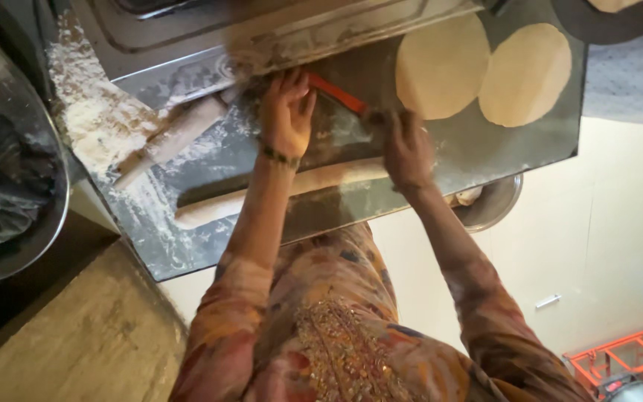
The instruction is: The person portions dough from a large bowl, rolls it into a log, and cuts it into smaller pieces using a knife. The person then rolls each piece into a flat disc on a floured metal surface using a rolling pin.
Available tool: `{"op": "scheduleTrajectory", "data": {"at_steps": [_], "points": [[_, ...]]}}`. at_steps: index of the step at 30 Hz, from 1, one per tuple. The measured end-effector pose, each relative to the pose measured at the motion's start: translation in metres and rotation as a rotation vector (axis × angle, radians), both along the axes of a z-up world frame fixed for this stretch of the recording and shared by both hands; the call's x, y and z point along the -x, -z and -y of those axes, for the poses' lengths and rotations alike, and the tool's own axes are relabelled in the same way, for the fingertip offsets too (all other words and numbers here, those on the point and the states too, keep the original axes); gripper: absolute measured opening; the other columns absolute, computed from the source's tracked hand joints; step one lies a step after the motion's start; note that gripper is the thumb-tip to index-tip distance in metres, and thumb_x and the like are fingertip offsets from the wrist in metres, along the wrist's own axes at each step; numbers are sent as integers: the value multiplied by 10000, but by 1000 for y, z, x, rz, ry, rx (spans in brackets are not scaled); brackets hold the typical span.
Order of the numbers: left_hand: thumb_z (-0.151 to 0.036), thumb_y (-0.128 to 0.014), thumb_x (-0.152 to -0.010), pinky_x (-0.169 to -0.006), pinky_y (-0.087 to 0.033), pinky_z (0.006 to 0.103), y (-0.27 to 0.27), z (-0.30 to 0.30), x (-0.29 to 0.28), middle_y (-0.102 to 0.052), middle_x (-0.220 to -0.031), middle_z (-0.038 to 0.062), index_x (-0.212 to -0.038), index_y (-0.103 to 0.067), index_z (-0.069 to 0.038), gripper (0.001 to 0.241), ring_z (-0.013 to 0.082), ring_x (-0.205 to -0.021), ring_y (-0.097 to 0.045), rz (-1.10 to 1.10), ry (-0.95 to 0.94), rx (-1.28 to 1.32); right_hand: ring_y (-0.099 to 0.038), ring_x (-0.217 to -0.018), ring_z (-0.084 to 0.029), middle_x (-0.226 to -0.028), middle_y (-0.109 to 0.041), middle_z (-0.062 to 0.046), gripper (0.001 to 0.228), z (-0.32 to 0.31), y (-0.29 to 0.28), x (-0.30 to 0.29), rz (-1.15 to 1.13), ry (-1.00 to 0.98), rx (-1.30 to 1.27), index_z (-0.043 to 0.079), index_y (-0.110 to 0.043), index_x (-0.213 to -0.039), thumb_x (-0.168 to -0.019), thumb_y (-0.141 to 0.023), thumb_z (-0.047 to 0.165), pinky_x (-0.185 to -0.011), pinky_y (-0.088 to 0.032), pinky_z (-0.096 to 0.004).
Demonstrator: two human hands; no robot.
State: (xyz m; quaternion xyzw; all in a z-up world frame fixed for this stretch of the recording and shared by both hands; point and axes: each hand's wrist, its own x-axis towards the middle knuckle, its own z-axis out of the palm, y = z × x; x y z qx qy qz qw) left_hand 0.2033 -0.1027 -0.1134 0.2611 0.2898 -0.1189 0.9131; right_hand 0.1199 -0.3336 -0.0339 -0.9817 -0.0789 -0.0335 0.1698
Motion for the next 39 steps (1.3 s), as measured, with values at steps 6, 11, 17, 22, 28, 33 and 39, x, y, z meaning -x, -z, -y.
{"op": "scheduleTrajectory", "data": {"at_steps": [6,11,17,22,28,33,39], "points": [[-356,-893,-735,-982,-459,506,-63,5,101,-590,-1299,153,-1329,-576,-39,744,351,-1176,-563,832,803,-1562,-660,-1010,-426,-1181,-630,-229,355,58,-45,137,-44,204,-191,2,-514,-1355,-1077,-597,205,-815,-562,-482],[-303,-888,-723,-992,-449,527,-55,43,123,-594,-1230,101,-1255,-616,-83,636,340,-1168,-550,1033,810,-1791,-556,-593,-154,-734,-588,-40,370,41,-15,221,-514,770,-670,54,-583,-1239,-1060,-572,378,-529,-489,-344],[-211,-858,-730,-949,-455,508,-41,63,117,-604,-1165,74,-1172,-636,-92,508,316,-1136,-559,1062,873,-1735,-529,-506,-105,-662,-570,-23,356,-7,3,232,-643,851,-857,61,-588,-1099,-1056,-536,410,-429,-462,-302],[-226,-853,-688,-906,-458,497,-48,68,114,-623,-1144,74,-1106,-691,-85,470,308,-1115,-563,1048,815,-1778,-629,-552,-297,-674,-629,-137,315,-28,-6,211,-512,651,-620,31,-520,-1084,-1086,-511,346,-535,-477,-425],[-219,-830,-690,-918,-470,516,-42,69,114,-648,-1119,53,-998,-733,-98,345,294,-1129,-576,955,946,-1778,-652,-660,-433,-724,-643,-193,300,-44,-1,205,-475,613,-580,29,-489,-1058,-1084,-509,327,-588,-480,-496],[-223,-829,-682,-892,-462,528,-37,72,113,-645,-1128,75,-964,-735,-95,324,302,-1115,-568,995,820,-1812,-646,-745,-449,-826,-679,-212,281,-44,-1,210,-403,568,-400,27,-534,-1146,-1107,-505,305,-621,-466,-519],[-239,-832,-684,-892,-464,513,-37,70,110,-636,-1127,57,-1020,-730,-111,374,294,-1121,-563,989,882,-1820,-719,-769,-317,-914,-719,-159,380,-36,-13,205,-292,551,-712,-22,-481,-1107,-986,-721,246,-661,-578,-428]]}}
